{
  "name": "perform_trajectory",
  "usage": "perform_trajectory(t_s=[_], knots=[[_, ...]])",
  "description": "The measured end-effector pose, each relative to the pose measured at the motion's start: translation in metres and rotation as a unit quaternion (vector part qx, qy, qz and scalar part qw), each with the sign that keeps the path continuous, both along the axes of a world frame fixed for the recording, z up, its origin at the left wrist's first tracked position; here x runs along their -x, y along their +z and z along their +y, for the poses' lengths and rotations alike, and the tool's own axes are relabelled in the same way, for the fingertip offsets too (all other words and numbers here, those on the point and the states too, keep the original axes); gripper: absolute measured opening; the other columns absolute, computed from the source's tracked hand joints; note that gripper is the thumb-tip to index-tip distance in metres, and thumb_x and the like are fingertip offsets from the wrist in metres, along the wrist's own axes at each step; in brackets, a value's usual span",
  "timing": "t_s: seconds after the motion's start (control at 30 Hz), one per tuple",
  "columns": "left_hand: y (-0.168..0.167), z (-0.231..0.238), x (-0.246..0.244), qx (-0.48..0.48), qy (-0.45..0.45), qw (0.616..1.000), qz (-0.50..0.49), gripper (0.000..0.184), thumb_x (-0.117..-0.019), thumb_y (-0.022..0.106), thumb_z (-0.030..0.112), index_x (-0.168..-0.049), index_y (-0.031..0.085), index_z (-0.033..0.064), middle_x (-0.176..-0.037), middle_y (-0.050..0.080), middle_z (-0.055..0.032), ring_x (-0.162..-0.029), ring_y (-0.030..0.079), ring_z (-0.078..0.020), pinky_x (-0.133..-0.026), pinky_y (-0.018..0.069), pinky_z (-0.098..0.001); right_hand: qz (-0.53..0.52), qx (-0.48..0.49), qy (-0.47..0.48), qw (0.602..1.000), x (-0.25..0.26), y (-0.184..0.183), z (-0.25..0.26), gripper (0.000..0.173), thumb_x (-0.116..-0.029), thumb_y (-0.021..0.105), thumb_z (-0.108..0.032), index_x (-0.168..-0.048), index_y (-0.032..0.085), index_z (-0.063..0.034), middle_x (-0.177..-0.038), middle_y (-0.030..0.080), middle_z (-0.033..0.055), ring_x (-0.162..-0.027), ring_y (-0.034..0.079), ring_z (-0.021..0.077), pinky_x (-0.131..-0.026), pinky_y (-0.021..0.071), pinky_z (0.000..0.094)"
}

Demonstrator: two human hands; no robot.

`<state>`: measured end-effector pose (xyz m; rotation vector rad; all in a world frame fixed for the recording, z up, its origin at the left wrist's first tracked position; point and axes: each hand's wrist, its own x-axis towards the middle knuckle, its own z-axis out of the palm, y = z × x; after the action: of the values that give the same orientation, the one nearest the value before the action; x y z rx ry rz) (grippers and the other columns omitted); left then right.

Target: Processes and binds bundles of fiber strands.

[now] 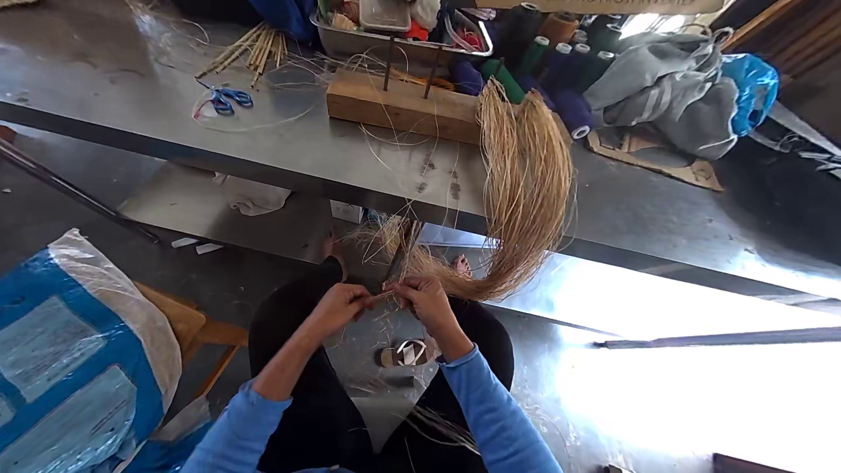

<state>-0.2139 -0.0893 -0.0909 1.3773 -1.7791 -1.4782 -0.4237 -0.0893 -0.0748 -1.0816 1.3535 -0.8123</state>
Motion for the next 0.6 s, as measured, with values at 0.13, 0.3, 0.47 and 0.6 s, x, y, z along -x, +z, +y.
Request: perform_trajectory(t_s=[0.13,0.3,0.47,0.6], knots=[[0.010,0.018,-0.092,0.046,0.001,0.997,-0.054,0.019,-0.1010,0.058,0.011,-0.095,0.074,0.0015,-0.066,0.058,0.0060,-0.055,0.049,0.0010,-0.055,0.0432,-0.0179,0.028,-0.023,-0.013,0.999,0.014,0.000,0.000,0.019,-0.1011,0.061,-0.005,-0.088,0.073,0.0011,-0.058,0.059,-0.0050,-0.045,0.043,-0.0023,-0.044,0.0348,0.0153],[0.041,0.054,-0.229,0.008,-0.028,0.997,-0.067,0.017,-0.0951,0.058,0.006,-0.093,0.075,0.0086,-0.075,0.068,0.0109,-0.060,0.058,0.0054,-0.057,0.0482,-0.0124,0.045,-0.014,0.035,0.998,0.004,0.006,-0.003,0.020,-0.1014,0.062,-0.009,-0.088,0.072,0.0017,-0.059,0.057,-0.0055,-0.047,0.044,-0.0021,-0.047,0.0357,0.0156],[0.078,0.064,-0.241,-0.020,0.047,0.998,-0.023,0.027,-0.0892,0.051,-0.009,-0.084,0.068,0.0105,-0.076,0.070,0.0090,-0.070,0.064,0.0018,-0.069,0.0530,-0.0145,-0.008,0.017,0.010,1.000,-0.029,0.008,-0.012,0.019,-0.0996,0.064,-0.004,-0.085,0.073,0.0035,-0.057,0.059,-0.0030,-0.048,0.048,-0.0008,-0.050,0.0416,0.0161],[0.057,0.067,-0.252,-0.115,0.081,0.988,0.056,0.030,-0.0980,0.043,0.007,-0.086,0.066,0.0227,-0.061,0.055,0.0142,-0.048,0.046,0.0059,-0.047,0.0387,-0.0101,0.020,-0.002,-0.003,1.000,-0.015,-0.008,-0.009,0.021,-0.1013,0.061,-0.007,-0.085,0.072,0.0020,-0.057,0.056,-0.0042,-0.047,0.044,-0.0005,-0.047,0.0367,0.0169]])
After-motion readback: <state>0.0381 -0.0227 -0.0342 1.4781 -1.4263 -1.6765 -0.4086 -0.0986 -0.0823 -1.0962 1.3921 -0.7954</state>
